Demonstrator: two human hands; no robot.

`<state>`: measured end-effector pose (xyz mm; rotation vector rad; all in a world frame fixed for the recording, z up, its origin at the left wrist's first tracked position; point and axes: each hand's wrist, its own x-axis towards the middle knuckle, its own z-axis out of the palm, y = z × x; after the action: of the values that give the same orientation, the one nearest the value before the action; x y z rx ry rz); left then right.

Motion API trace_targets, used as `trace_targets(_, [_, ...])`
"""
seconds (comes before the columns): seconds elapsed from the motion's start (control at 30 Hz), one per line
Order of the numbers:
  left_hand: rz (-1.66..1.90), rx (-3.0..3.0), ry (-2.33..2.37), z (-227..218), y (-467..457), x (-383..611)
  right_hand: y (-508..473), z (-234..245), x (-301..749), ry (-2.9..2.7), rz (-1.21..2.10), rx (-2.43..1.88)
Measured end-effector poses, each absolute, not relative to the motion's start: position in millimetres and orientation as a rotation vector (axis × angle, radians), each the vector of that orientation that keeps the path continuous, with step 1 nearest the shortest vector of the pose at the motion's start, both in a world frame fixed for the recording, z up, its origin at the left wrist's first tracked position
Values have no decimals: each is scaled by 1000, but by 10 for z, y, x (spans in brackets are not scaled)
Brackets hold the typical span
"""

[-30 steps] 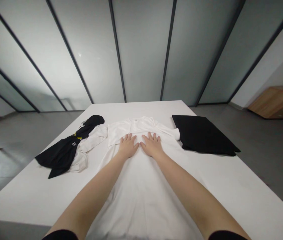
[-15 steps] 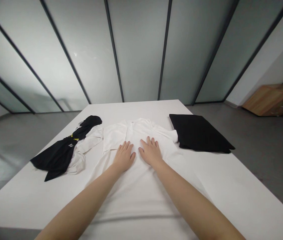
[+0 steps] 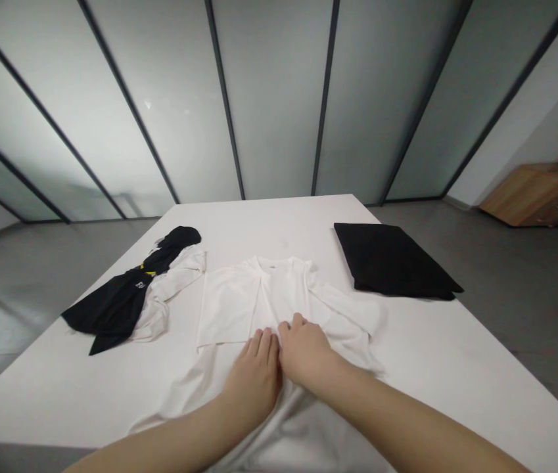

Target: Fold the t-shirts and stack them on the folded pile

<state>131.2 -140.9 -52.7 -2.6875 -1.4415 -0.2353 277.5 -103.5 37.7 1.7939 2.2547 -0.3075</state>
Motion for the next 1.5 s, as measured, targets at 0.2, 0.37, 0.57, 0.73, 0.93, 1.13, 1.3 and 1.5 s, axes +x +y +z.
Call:
trace_targets(0.2, [-28,-2603,-1860,-100,-1195,1464,-643,349,2796,2277,-312,1973])
trace_targets(0.37, [80,-2382,-2239,25,-426,1374,-151,-75,2733,2154,-396,2143])
trace_targets(0.57, [-75,-2070,-2500,-98,389,834,123,-189,2784,2278,-292,2128])
trace_targets(0.73, [-337,-1701,-2608,-204,646,260,168,-175,2893,2347,-263,2094])
trace_targets(0.93, [-579,-1388,-2734,-197,716,-331,257,-204,2983,2341,-250,2211])
trace_targets(1.13, [-620,-1301,-2733,-129,702,-431,476,-136,3491,2200,-172,2580])
trace_targets(1.3, [-636,-1279,-2681,-142,696,-403,580,95,4140,1920,-98,2833])
trace_targets(1.5, [-667,-1292,-2625,-139,706,-408,611,288,4503,1672,-440,2738])
